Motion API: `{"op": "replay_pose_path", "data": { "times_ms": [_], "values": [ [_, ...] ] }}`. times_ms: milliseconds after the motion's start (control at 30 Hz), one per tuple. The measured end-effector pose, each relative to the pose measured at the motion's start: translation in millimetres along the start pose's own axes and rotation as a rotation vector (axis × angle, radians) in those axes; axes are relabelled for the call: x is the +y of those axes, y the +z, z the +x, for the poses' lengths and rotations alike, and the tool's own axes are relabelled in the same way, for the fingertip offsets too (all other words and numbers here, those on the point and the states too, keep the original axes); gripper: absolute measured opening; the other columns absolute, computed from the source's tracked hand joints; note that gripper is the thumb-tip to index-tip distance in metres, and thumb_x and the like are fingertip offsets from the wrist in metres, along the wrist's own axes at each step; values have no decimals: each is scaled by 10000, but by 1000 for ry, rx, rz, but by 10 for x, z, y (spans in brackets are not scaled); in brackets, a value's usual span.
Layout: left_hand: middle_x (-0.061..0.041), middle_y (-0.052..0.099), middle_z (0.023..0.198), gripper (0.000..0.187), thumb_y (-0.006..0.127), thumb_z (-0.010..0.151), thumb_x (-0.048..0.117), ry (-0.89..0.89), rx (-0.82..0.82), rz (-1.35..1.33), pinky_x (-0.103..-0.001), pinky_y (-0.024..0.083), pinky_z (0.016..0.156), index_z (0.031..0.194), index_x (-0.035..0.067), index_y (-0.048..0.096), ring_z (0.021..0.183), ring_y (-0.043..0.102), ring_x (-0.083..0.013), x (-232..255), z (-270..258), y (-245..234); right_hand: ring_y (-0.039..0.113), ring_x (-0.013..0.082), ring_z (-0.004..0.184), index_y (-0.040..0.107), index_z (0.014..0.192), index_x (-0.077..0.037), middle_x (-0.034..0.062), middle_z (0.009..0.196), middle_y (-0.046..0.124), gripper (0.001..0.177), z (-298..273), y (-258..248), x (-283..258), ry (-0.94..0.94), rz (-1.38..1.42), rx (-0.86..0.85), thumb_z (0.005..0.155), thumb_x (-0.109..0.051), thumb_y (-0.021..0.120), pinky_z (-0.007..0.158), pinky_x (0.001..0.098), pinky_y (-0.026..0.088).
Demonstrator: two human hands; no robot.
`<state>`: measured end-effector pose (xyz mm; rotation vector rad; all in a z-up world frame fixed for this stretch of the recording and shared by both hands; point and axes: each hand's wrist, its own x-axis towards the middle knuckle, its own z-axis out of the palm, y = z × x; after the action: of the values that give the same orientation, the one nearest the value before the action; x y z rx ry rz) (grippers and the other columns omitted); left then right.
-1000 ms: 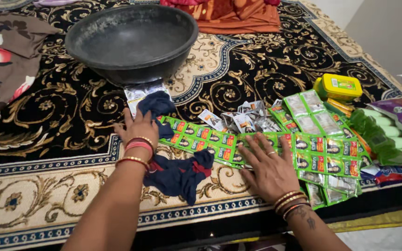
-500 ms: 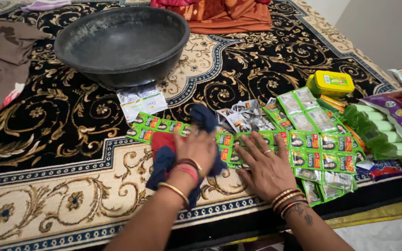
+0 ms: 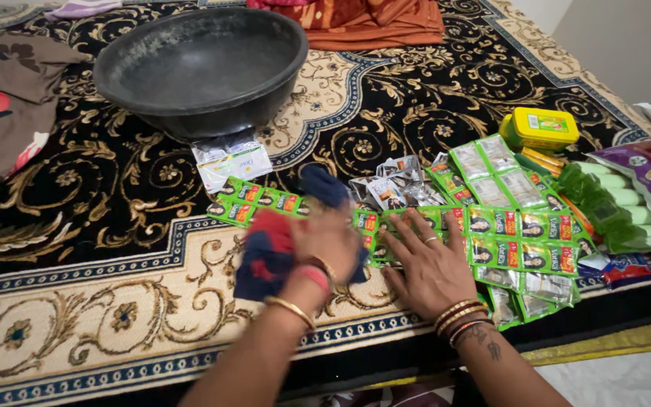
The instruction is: The person wipes a patterned surface with a cloth, then gathers and stacks various small packets and boxes. They place the items into a large black bowl, arranging them by type and color.
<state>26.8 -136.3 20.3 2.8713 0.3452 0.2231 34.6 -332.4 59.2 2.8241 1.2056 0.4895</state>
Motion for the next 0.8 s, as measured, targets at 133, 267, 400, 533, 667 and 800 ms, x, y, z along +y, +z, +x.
{"op": "replay_pose_path", "data": {
  "times_ms": [133, 267, 400, 533, 667, 800],
  "values": [
    [-70, 576, 1399, 568, 496, 937, 361, 189, -13, -61, -721, 85, 1188, 1499, 284, 467, 1476, 326, -325, 231, -183, 17, 296, 261, 1474, 519, 1431, -202, 32, 1551, 428, 623, -5, 10, 18, -21, -1, 43, 872, -477, 538, 1180, 622, 73],
    [-41, 526, 1467, 487, 434, 986, 304, -28, -24, 33, -798, 64, 1130, 1469, 329, 486, 1519, 249, -313, -223, 108, -51, 306, 262, 1469, 531, 1406, -227, 34, 1544, 439, 583, -18, 9, 23, -12, 9, 33, 885, -490, 534, 1186, 622, 77],
    [3, 371, 1611, 479, 403, 994, 375, -309, 1, 94, -813, 117, 1101, 1467, 356, 473, 1540, 197, -299, -991, 369, -203, 321, 256, 1458, 525, 1422, -223, 39, 1534, 447, 593, -17, 7, 11, 1, 16, 28, 892, -488, 532, 1184, 621, 82],
    [7, 262, 1651, 512, 399, 984, 423, -491, -7, 42, -806, 105, 1082, 1491, 356, 402, 1535, 120, -324, -1170, 475, -227, 316, 254, 1463, 531, 1460, -246, 34, 1531, 446, 622, -11, 6, -2, 18, -1, -6, 886, -485, 530, 1188, 616, 86],
    [-50, 310, 1630, 587, 401, 1009, 490, -309, -84, 65, -806, 59, 1108, 1563, 309, 332, 1541, 120, -354, -554, 327, -69, 319, 255, 1461, 534, 1421, -228, 38, 1533, 449, 594, -4, 2, -5, 11, -5, 17, 883, -478, 528, 1181, 619, 92],
    [-34, 335, 1644, 531, 450, 975, 490, -54, -147, 27, -784, 5, 1162, 1501, 418, 440, 1582, 109, -358, -139, 27, -57, 317, 250, 1466, 534, 1425, -231, 36, 1527, 452, 597, -6, 1, 3, 23, -7, 8, 885, -486, 527, 1180, 624, 92]
  ]
}}
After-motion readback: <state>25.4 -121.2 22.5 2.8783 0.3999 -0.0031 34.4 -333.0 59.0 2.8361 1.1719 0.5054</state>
